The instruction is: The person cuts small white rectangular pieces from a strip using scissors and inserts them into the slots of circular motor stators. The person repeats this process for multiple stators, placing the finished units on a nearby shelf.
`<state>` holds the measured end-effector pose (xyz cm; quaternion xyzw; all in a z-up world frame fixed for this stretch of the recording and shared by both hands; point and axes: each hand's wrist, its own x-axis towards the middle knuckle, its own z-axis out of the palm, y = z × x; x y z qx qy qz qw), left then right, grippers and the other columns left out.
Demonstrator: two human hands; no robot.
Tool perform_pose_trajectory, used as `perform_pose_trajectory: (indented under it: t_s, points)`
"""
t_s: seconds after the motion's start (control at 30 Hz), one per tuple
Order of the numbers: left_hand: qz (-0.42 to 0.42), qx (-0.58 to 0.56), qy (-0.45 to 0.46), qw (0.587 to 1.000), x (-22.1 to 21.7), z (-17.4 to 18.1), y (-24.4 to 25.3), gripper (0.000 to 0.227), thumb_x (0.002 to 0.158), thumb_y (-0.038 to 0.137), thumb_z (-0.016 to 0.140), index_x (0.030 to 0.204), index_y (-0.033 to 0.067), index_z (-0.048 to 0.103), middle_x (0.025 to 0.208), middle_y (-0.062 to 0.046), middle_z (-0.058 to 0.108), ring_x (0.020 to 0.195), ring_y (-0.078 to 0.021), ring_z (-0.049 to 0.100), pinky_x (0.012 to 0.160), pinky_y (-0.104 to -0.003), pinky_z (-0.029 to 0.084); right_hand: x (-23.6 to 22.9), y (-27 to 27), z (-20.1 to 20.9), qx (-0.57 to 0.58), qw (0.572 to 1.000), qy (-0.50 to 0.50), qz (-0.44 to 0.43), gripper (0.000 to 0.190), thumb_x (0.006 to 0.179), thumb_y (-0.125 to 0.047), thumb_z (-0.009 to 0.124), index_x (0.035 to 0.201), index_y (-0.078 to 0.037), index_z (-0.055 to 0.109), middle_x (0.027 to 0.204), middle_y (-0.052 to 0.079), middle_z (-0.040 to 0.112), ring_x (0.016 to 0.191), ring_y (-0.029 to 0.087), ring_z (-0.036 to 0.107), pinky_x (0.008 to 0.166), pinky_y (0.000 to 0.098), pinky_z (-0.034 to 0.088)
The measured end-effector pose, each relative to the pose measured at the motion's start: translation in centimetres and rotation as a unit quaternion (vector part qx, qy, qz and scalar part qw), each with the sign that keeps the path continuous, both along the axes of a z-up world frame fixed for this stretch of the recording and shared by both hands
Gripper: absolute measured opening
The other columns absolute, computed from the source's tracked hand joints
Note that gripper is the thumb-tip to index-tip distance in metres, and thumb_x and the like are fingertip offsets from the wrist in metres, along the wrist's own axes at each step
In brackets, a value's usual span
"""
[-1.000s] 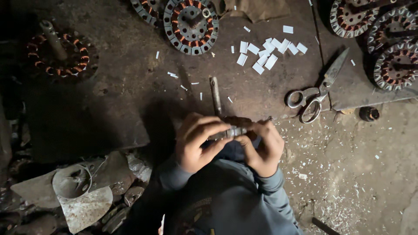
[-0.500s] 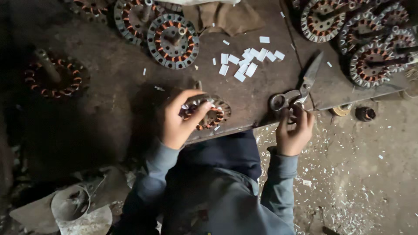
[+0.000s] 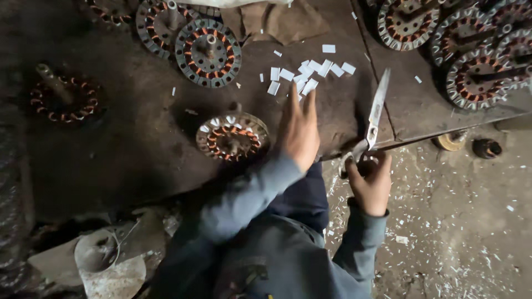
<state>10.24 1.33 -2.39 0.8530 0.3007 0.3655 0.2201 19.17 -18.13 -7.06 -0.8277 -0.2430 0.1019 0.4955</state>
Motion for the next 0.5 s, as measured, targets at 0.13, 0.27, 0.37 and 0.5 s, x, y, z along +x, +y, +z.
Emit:
perform_pose_trajectory:
  t_s: [0.13,0.27,0.37,0.5]
  points:
    - [0.147,0.056,0.12,0.98,4.7,-3.4,2.1,0.05,0.089,0.004,0.055,0.139,0.0012,0.05,0.146,-0.034,0.044,0.129,-0.0498,0.045,0.106,-0.052,0.04,-0.9,-4.0,-4.8,0.225,0.941,0.252,0.023,0.039,0.084,0.004,0.067,0.117,-0.01,0.051,0.09,0.001,0.064,0.083,0.014,0.066,0.073,0.0292,0.054]
    - [0.142,-0.011,0.151,0.978,4.7,-5.3,2.5,0.037,0.095,0.005,0.056,0.132,0.0056,0.056,0.125,-0.023,0.056,0.117,-0.0415,0.053,0.099,-0.05,0.045,-3.2,-5.7,-10.1,0.239,0.905,0.35,-0.023,0.02,0.085,0.003,0.073,0.102,-0.003,0.063,0.088,0.001,0.068,0.08,0.011,0.064,0.072,0.0241,0.05]
    - [0.128,-0.003,0.12,0.984,4.0,-5.9,2.8,0.043,0.085,0.002,0.061,0.128,0.0038,0.057,0.113,-0.022,0.058,0.108,-0.0405,0.055,0.092,-0.047,0.049,-5.0,-6.1,-11.4,0.13,0.921,0.356,-0.084,0.019,0.094,-0.008,0.08,0.087,-0.002,0.063,0.076,-0.001,0.059,0.066,0.008,0.051,0.061,0.0248,0.039]
    - [0.048,-0.073,0.009,0.996,2.9,-5.5,2.8,0.037,0.079,-0.004,0.067,0.115,0.0049,0.065,0.095,-0.014,0.068,0.09,-0.0329,0.067,0.077,-0.043,0.053,-6.7,-6.4,-9.5,0.126,0.961,0.24,-0.059,0.018,0.087,-0.013,0.081,0.087,-0.004,0.066,0.074,-0.004,0.063,0.067,0.005,0.055,0.063,0.0225,0.043]
